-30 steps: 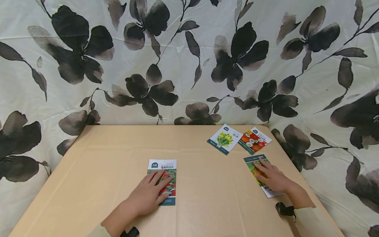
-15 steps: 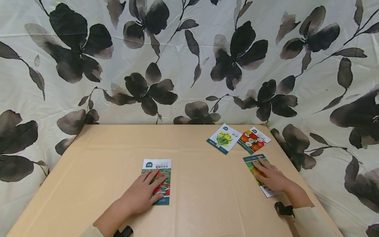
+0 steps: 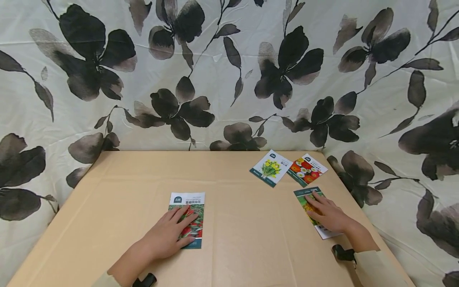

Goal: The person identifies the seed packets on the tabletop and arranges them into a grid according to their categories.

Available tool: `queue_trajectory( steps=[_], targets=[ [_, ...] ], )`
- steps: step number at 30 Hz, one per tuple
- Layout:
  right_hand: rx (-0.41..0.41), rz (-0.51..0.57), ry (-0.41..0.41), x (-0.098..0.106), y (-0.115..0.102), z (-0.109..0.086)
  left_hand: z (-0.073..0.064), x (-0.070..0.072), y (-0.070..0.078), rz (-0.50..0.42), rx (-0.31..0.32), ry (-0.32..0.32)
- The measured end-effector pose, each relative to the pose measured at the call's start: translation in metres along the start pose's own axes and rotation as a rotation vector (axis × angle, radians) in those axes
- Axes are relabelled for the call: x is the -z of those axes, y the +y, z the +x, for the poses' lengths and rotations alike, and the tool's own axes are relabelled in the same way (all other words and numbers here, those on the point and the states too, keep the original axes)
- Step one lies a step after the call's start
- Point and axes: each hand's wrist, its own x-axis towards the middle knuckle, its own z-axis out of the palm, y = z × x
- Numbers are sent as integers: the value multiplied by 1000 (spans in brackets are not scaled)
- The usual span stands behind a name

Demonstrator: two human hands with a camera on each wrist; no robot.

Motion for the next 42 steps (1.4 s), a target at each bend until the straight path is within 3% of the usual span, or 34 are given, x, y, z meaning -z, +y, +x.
queue_trajectory(
  steps=[18,27,42],
  targets=[
    [-17,-11,-11,1,-6,0,-5,0,-4,13,0,14],
    [-18,-36,1,3,-3,-1,-1,-5,-5,20,-17,37],
    [33,-19,4,5,-3,-1,-2,-3,-6,7,-8,31]
  ],
)
